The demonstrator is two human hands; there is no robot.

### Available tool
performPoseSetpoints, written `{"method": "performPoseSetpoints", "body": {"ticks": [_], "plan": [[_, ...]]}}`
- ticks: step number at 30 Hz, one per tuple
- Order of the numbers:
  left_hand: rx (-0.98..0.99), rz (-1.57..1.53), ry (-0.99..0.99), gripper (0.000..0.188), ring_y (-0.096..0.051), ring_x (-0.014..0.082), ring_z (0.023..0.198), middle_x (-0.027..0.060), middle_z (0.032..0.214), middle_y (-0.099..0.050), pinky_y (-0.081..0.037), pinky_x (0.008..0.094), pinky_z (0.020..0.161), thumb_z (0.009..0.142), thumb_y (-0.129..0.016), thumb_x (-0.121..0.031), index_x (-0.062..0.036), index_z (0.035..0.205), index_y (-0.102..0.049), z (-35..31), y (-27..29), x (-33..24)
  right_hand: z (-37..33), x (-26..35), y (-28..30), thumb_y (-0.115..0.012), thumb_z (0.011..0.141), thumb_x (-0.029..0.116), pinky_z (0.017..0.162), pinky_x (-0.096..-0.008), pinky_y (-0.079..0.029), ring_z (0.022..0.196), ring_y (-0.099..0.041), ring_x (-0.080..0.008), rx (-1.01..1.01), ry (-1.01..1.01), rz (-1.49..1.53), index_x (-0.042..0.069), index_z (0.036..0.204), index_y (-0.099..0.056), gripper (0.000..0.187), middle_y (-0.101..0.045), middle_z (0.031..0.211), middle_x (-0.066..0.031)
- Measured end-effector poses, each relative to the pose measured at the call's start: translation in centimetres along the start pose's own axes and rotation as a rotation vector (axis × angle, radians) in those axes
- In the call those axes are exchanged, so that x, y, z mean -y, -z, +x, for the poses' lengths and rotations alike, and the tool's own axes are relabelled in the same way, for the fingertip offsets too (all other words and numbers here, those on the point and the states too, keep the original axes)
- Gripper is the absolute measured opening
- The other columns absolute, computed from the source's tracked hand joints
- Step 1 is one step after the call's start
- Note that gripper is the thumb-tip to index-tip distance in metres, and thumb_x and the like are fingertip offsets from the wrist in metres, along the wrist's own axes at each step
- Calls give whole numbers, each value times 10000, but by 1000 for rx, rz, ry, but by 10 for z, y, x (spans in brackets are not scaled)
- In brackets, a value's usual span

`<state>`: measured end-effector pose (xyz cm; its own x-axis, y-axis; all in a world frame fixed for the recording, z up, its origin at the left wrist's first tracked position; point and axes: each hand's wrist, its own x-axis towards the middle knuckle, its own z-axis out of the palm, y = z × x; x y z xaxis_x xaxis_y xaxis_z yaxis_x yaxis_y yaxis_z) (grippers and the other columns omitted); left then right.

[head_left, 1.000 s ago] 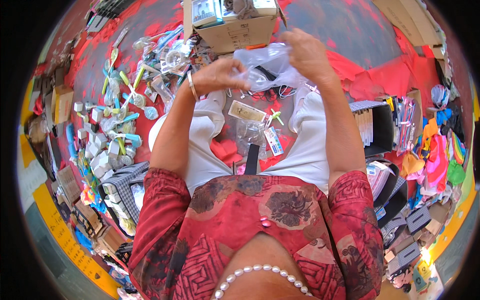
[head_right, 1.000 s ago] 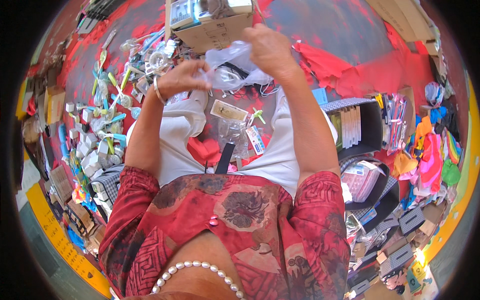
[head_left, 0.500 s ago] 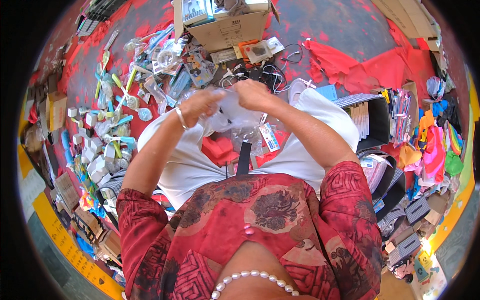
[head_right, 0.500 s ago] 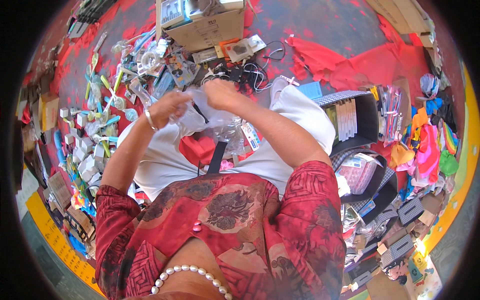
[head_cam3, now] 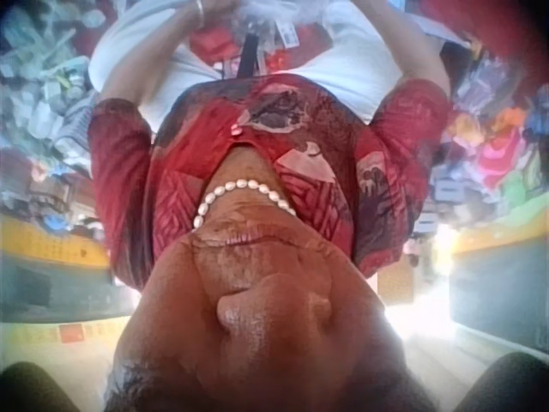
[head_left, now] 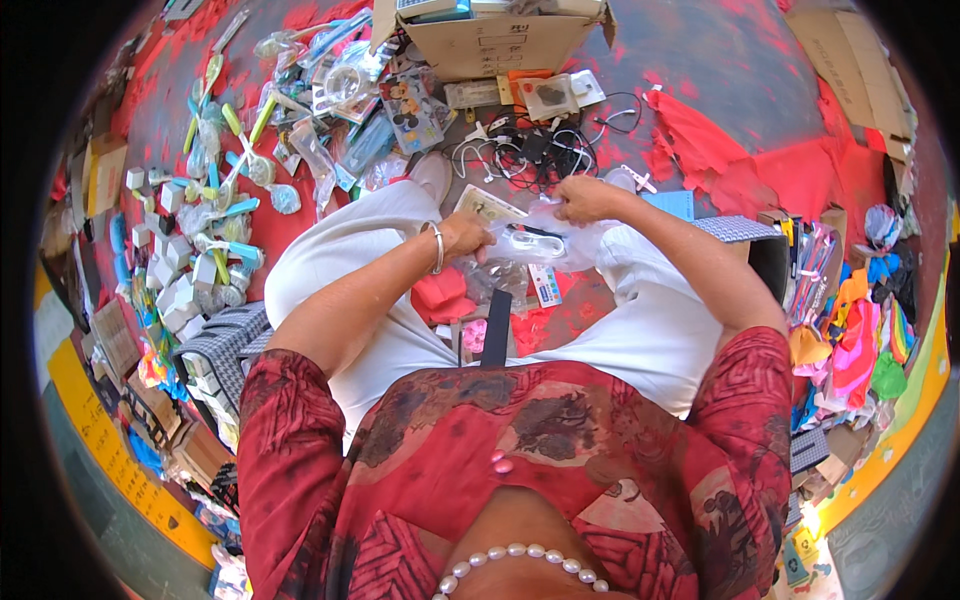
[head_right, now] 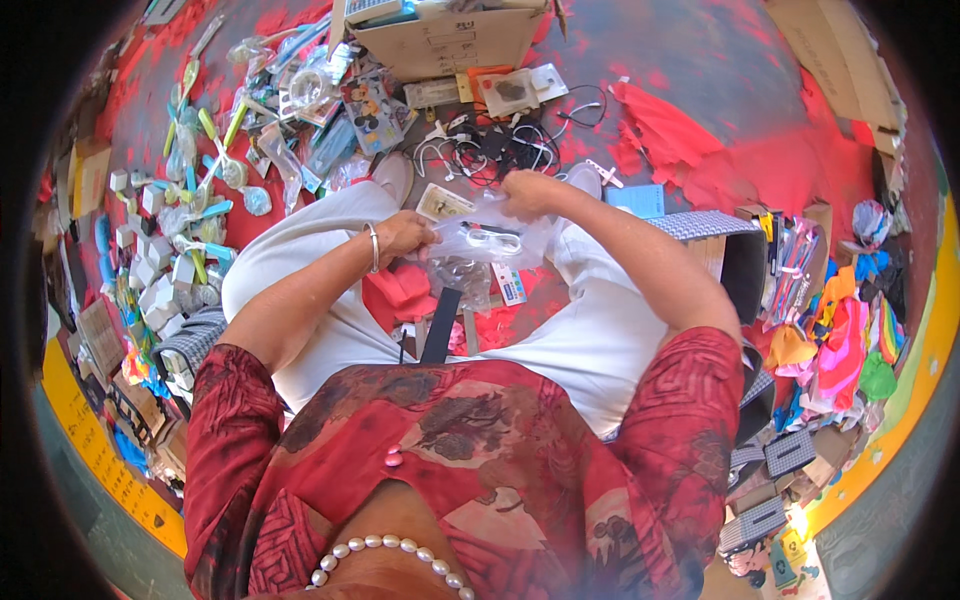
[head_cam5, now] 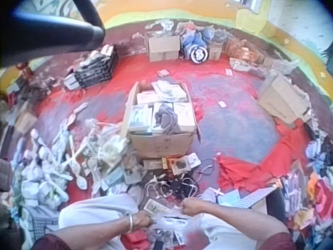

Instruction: The person sits on the floor and wipes a packaged power strip with a cloth. They then pick up several cables, inspect them, and place them into a plastic bag.

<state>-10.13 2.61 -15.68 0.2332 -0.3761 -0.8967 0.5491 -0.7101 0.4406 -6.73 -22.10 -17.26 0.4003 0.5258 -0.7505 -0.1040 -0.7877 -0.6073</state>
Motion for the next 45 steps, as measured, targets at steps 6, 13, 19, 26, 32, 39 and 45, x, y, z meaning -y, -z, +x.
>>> {"method": "performPoseSetpoints", "body": {"ticks": [6, 13, 19, 26, 32, 39, 45], "plan": [[-42, 192, -131, 160, -546, 109, 558, 68, 637, -630, -398, 262, 500, 834, -549, -164, -10, 827, -594, 5, -10, 33, 29, -22, -22, -554, 751, 206, 573, -383, -511, 618, -628, -280, 291, 271, -34, -54, 723, -620, 269, -617, 641, -152], [-207, 268, 34, 205, -619, 168, 653, 101, 696, -657, -467, 294, 608, 813, -533, -154, 17, 922, -556, 1, -3, 33, 71, -67, 25, -601, 692, 125, 746, -440, -445, 908, -566, -310, -347, 246, -620, 5, 937, -567, 274, -563, 951, -152], [-323, 349, 25, 276, -643, 239, 701, 97, 687, -659, -486, 332, 691, 787, -519, -153, 27, 997, -512, 1, 16, 10, 98, -127, 4, -561, 710, 124, 736, -374, -428, 922, -541, -248, -773, 160, -786, 49, 869, -597, 179, -584, 874, -95], [-323, 671, 38, 400, -626, 315, 737, 172, 690, -629, -477, 390, 709, 729, -544, -161, 73, 1041, -455, 2, 6, 17, 50, -227, 17, -521, 740, 110, 642, -437, -470, 765, -640, -287, -877, -299, -427, 79, 810, -628, 132, -646, 789, -130], [-149, 1032, -77, 192, -584, 405, 705, 257, 704, -578, -467, 471, 660, 757, -504, -159, 27, 780, -548, 3, 8, 26, 3, -282, 50, -511, 728, 189, 733, -468, -472, 875, -601, -366, -1035, -576, 259, 101, 913, -662, 254, -636, 921, -180], [-12, 1099, 18, 233, -599, 394, 772, 222, 826, -615, -478, 468, 718, 795, -468, -203, -15, 836, -600, 2, 8, 23, -22, -256, 64, -537, 742, 188, 786, -421, -454, 945, -575, -348, -1090, -199, 184, 48, 988, -624, 296, -614, 991, -174], [-196, 946, -98, 225, -584, 359, 744, 198, 776, -610, -459, 416, 707, 770, -478, -203, -3, 784, -583, 3, 7, 11, 38, -174, 73, -520, 793, 181, 758, -409, -448, 844, -572, -327, -1344, 215, -45, 24, 877, -599, 195, -606, 875, -146]]}}
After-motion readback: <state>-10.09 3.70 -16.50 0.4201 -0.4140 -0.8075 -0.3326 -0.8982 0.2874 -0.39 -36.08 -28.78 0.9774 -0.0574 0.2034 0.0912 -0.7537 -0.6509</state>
